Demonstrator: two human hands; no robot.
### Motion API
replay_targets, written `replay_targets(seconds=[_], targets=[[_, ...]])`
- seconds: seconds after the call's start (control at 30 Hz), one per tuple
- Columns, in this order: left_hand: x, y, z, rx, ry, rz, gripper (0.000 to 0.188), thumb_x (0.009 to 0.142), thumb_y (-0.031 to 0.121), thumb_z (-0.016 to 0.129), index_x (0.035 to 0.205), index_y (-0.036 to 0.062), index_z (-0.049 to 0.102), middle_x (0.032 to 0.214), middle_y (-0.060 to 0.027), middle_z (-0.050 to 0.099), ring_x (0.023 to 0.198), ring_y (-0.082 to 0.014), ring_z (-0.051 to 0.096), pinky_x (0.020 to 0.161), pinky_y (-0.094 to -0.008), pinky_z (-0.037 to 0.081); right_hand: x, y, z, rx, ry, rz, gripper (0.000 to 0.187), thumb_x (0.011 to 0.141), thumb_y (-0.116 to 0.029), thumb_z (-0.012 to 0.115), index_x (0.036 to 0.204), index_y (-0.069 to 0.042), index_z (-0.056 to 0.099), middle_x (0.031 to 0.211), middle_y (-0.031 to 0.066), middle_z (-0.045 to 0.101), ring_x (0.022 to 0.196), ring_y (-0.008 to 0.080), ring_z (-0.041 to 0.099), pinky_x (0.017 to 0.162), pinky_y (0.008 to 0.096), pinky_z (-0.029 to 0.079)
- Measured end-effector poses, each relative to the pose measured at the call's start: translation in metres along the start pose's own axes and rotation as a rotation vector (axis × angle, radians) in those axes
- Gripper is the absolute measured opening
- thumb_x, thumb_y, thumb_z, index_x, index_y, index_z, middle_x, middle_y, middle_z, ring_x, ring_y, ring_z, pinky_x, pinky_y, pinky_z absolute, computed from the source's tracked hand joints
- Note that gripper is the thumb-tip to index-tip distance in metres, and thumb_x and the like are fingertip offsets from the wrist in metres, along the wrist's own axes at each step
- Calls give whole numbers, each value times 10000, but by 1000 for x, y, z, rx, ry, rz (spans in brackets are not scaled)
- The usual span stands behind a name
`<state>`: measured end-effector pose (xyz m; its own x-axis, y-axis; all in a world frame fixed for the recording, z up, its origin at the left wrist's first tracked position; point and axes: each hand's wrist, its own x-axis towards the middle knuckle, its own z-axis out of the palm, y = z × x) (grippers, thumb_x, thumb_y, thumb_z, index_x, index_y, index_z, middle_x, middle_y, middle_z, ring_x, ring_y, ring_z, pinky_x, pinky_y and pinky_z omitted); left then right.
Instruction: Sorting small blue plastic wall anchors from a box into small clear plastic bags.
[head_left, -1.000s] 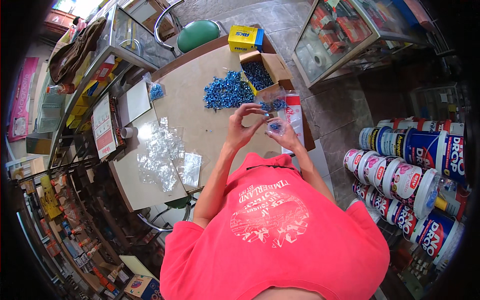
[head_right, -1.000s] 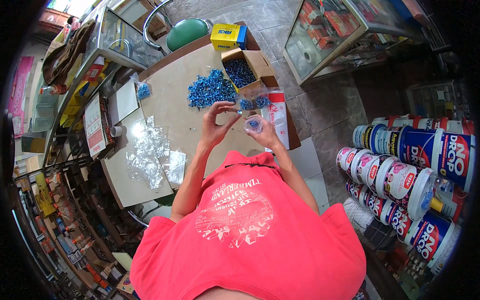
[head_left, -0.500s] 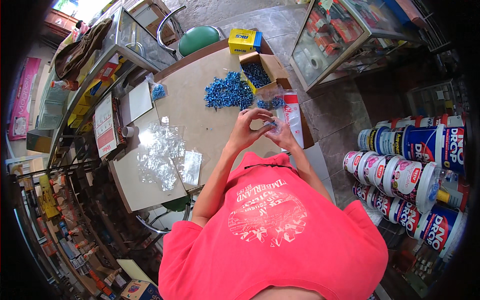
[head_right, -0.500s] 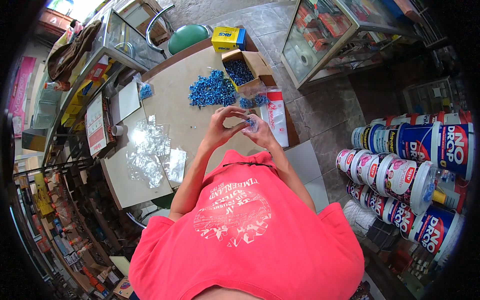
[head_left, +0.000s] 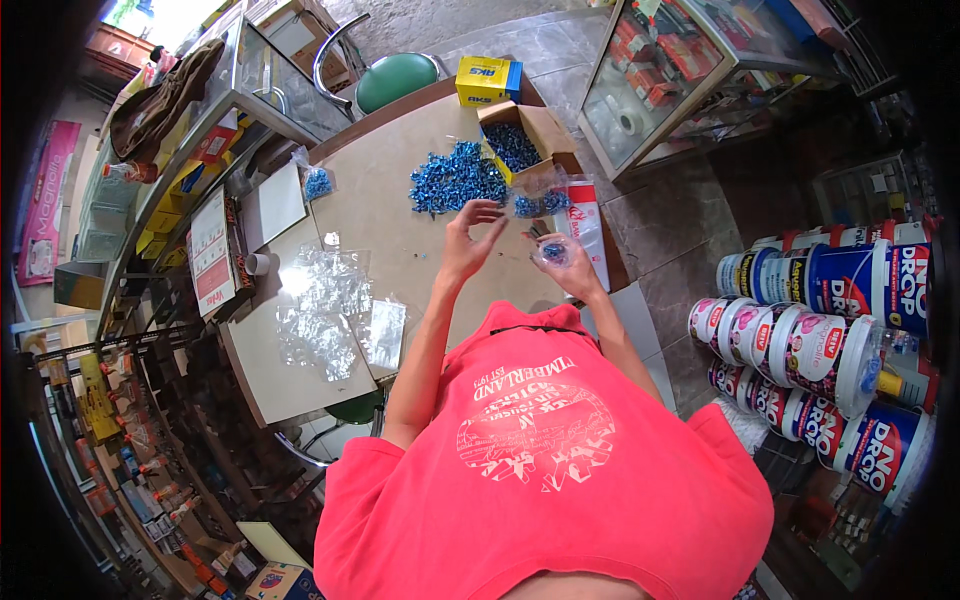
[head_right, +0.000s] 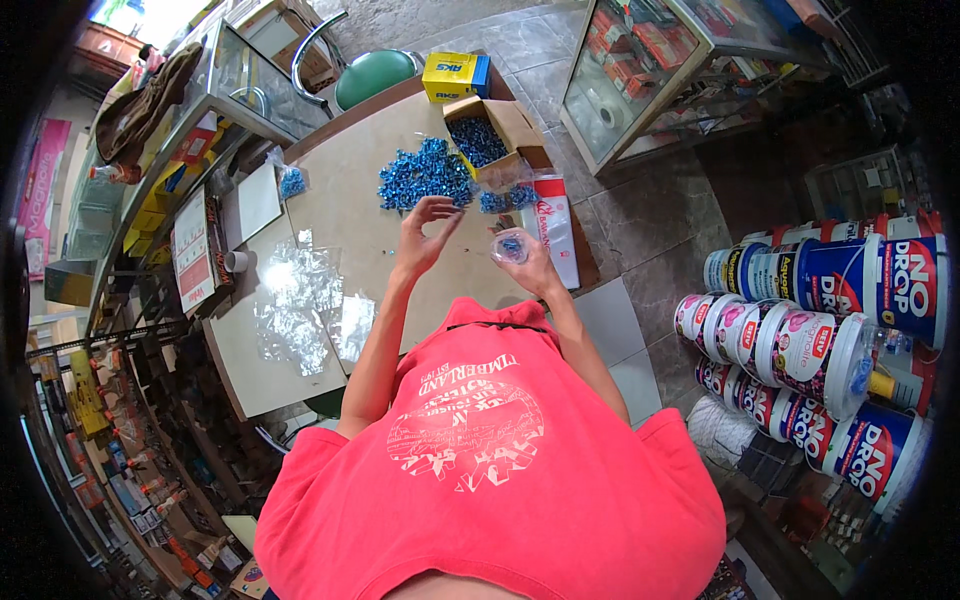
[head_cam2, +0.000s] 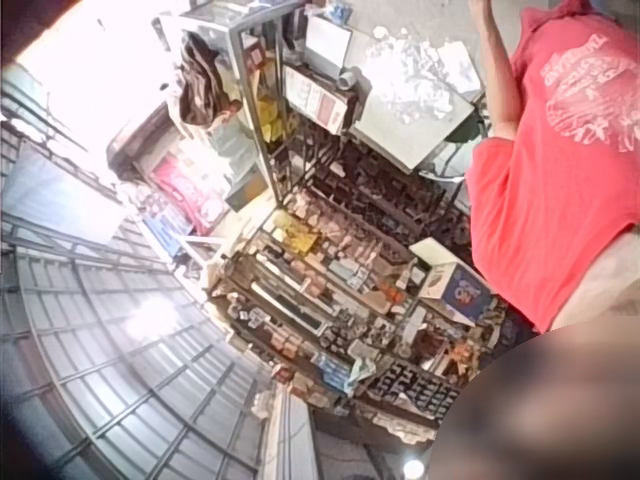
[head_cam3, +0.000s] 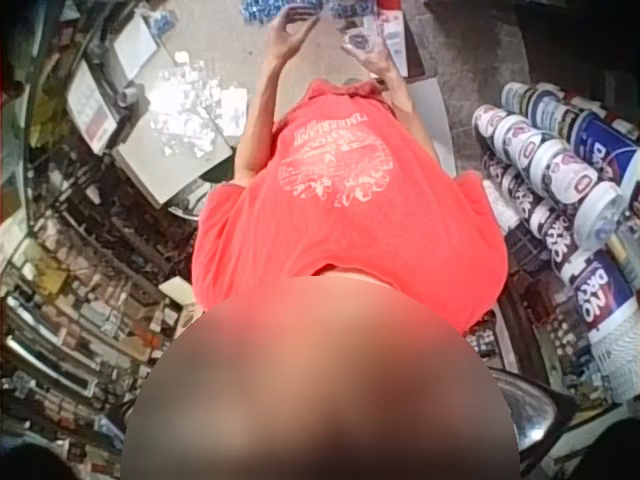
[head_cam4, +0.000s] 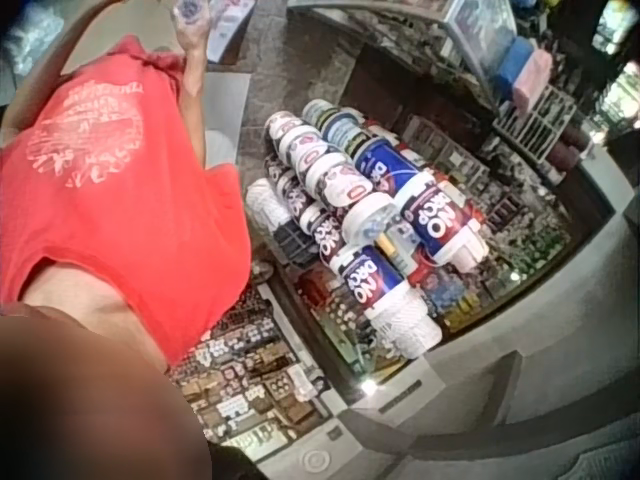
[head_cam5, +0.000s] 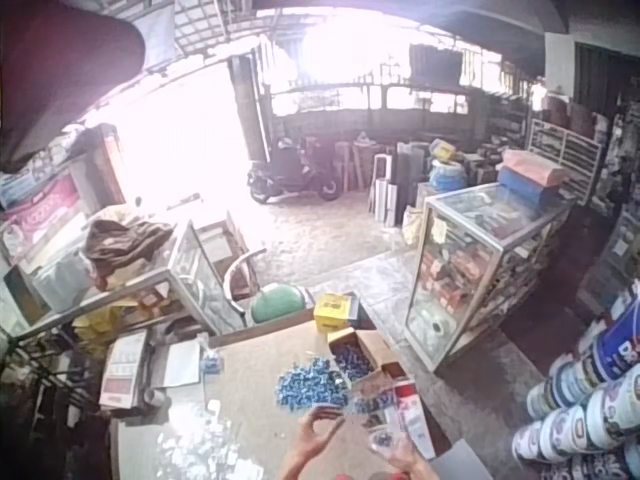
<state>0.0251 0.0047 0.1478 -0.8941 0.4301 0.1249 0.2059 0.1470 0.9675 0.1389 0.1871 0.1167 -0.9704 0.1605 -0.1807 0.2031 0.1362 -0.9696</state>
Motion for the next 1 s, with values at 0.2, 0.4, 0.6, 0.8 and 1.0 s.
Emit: replay_targets(seconds=[0.2, 0.4, 0.6, 0.8, 1.0], targets=[[-3, -90, -12, 248, 72, -202, 308, 783, 140, 698, 1032, 5, 576, 951, -122, 668, 836, -208, 663, 737, -309, 520, -10, 1, -15, -55, 58, -20, 224, 755, -109, 704, 949, -26, 628, 950, 79, 642, 889, 156, 606, 799, 278, 466], [8, -128, 2, 306, 54, -210, 332, 736, 106, 684, 1032, 6, 569, 988, -135, 666, 837, -261, 662, 743, -351, 521, -10, 14, -35, -140, 77, -71, 297, 751, -119, 715, 1009, -26, 603, 879, 75, 652, 813, 129, 600, 754, 273, 481], [24, -141, 23, 324, 184, -375, 260, 713, 54, 649, 963, 36, 579, 903, -118, 676, 793, -257, 670, 699, -349, 523, 2, 11, -46, -147, 68, -25, 308, 752, -120, 719, 1016, -22, 595, 868, 75, 656, 805, 123, 603, 742, 272, 482], [23, -148, 25, 521, 308, -287, 275, 690, 3, 659, 938, 75, 564, 785, -107, 656, 762, -281, 653, 647, -375, 500, 21, 7, -51, -116, 16, 5, 312, 732, -114, 744, 992, -2, 613, 914, 78, 643, 831, 119, 592, 762, 264, 481], [9, -139, 30, 366, 408, -334, 278, 694, -23, 638, 950, 62, 570, 756, -115, 650, 720, -257, 656, 625, -358, 503, 31, 5, -54, -78, -48, 4, 294, 728, -104, 743, 970, -11, 603, 882, 64, 634, 826, 133, 584, 765, 280, 480]])
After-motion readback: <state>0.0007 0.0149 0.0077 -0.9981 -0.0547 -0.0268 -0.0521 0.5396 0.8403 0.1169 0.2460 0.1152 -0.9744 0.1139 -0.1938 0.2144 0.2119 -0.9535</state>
